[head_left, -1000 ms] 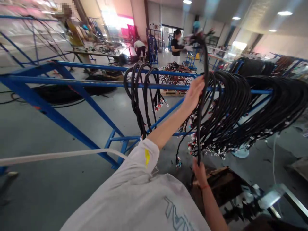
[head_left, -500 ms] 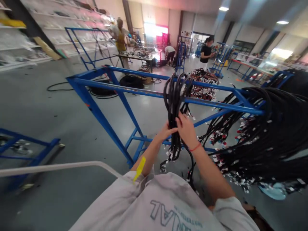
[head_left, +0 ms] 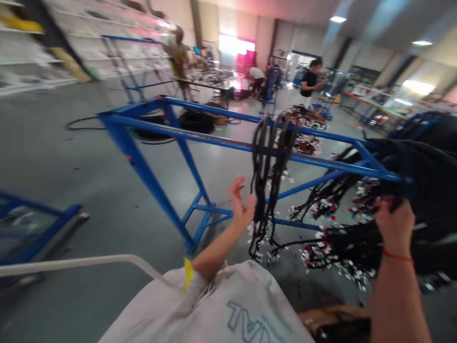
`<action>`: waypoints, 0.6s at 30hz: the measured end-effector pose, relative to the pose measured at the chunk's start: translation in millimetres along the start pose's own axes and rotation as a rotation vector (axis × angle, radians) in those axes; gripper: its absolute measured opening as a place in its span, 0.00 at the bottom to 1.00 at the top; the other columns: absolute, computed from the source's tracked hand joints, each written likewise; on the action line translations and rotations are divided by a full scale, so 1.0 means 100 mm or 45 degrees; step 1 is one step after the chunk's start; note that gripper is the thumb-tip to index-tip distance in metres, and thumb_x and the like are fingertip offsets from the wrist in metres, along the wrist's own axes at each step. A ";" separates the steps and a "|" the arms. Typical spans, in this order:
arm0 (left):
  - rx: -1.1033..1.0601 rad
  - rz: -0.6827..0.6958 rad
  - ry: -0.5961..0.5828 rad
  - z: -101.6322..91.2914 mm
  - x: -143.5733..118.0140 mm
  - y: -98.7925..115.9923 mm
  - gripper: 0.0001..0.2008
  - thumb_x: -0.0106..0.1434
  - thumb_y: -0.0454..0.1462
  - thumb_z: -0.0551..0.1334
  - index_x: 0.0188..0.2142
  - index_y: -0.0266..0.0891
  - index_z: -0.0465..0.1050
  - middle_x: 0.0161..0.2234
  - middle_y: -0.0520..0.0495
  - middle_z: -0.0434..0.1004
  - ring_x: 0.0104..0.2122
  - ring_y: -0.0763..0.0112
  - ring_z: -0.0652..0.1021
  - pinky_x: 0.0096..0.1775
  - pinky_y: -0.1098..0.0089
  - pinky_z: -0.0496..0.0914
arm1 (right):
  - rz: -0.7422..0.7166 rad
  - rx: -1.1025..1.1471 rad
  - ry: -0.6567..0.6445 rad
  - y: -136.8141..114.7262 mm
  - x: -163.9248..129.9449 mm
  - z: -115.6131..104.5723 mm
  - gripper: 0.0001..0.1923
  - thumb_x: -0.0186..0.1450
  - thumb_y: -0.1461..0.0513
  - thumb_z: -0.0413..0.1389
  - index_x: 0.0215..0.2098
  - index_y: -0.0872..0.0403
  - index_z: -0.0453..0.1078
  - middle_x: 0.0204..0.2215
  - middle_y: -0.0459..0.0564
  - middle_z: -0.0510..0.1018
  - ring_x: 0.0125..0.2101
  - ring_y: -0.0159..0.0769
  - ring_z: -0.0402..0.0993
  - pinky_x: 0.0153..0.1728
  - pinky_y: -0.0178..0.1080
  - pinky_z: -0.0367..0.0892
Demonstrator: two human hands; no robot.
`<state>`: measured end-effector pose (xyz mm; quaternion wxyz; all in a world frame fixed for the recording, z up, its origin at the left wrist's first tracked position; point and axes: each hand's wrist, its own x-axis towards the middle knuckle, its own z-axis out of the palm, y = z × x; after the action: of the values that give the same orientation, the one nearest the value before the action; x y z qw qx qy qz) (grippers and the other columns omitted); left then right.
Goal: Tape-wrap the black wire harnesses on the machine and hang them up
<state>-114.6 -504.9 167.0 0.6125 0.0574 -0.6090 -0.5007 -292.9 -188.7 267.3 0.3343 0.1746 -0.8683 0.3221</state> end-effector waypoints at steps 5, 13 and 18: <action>-0.340 0.196 -0.048 0.20 -0.07 0.19 0.21 0.63 0.45 0.61 0.55 0.50 0.64 0.54 0.45 0.67 0.51 0.62 0.71 0.46 0.65 0.69 | -0.176 0.444 -0.302 -1.22 -0.29 0.33 0.16 0.68 0.52 0.49 0.45 0.53 0.68 0.29 0.49 0.75 0.29 0.37 0.72 0.34 0.39 0.67; -0.470 -0.992 -0.992 0.87 -0.88 0.49 0.29 0.56 0.58 0.64 0.48 0.40 0.67 0.38 0.46 0.72 0.38 0.66 0.75 0.39 0.66 0.71 | 0.471 0.848 -0.929 -0.64 -2.31 0.76 0.15 0.64 0.52 0.48 0.26 0.52 0.63 0.20 0.44 0.68 0.23 0.34 0.62 0.26 0.36 0.63; -1.039 -1.352 -1.494 1.10 -0.77 1.13 0.27 0.55 0.63 0.61 0.27 0.42 0.63 0.17 0.58 0.51 0.15 0.79 0.55 0.18 0.73 0.57 | 0.811 0.529 -0.600 -0.04 -3.35 0.20 0.11 0.59 0.56 0.53 0.22 0.52 0.65 0.18 0.45 0.68 0.23 0.36 0.66 0.28 0.38 0.64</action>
<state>-123.4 -337.7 218.6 -0.1382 -0.1562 -0.4917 -0.8454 -60.2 -175.7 25.8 -0.0307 0.0306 -0.8481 0.5281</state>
